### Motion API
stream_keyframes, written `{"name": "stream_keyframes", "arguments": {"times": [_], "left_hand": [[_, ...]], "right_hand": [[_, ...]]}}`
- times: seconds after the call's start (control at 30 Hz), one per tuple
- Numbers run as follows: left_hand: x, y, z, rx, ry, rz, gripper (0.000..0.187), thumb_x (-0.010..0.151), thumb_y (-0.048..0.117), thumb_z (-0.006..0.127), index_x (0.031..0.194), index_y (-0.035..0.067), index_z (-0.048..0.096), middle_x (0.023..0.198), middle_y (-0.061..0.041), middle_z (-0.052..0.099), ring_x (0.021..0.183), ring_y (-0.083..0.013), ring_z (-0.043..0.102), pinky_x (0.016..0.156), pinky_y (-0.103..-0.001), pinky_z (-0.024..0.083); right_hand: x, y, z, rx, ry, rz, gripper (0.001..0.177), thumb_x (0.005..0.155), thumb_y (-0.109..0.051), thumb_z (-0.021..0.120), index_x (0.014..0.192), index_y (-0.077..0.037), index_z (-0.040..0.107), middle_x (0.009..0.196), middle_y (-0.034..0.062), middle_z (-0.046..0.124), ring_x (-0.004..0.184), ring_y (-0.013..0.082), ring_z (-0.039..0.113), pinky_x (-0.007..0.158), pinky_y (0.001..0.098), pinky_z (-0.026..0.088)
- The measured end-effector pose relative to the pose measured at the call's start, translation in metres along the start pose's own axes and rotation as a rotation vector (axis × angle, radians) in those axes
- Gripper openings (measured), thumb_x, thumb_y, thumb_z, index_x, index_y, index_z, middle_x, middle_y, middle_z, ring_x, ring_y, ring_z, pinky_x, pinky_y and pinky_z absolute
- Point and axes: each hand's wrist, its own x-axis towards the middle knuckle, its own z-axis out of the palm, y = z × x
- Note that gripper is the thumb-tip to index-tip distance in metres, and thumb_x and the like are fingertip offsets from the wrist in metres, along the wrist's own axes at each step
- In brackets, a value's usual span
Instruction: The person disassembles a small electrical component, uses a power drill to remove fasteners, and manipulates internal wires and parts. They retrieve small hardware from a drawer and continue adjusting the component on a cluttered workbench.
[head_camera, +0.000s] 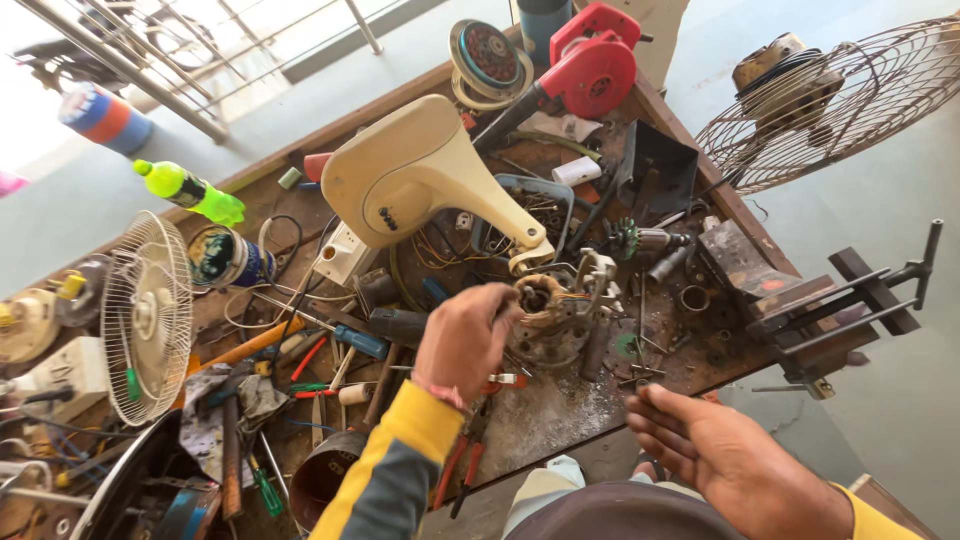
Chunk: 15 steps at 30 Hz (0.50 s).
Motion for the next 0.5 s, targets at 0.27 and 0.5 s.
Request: {"name": "stream_keyframes", "arguments": {"times": [0.27, 0.5], "left_hand": [[0.037, 0.001, 0.037, 0.375, -0.205, -0.072, 0.023, 0.089, 0.024, 0.073, 0.098, 0.004, 0.066, 0.092, -0.017, 0.071, 0.085, -0.0390, 0.070, 0.073, -0.048, 0.055], [0.041, 0.011, 0.042, 0.413, -0.230, -0.173, 0.027, 0.086, 0.027, 0.078, 0.099, 0.005, 0.068, 0.089, -0.020, 0.073, 0.089, -0.0410, 0.069, 0.076, -0.049, 0.054]], "right_hand": [[0.092, 0.036, -0.172, 0.059, 0.147, 0.095, 0.029, 0.107, -0.025, 0.055, 0.119, -0.003, 0.069, 0.104, 0.0091, 0.073, 0.093, 0.0191, 0.068, 0.083, 0.0336, 0.058], [0.150, 0.063, -0.273, 0.118, 0.279, 0.173, 0.027, 0.108, -0.023, 0.056, 0.124, -0.003, 0.067, 0.116, 0.0120, 0.073, 0.102, 0.0207, 0.069, 0.085, 0.0335, 0.058]]}}
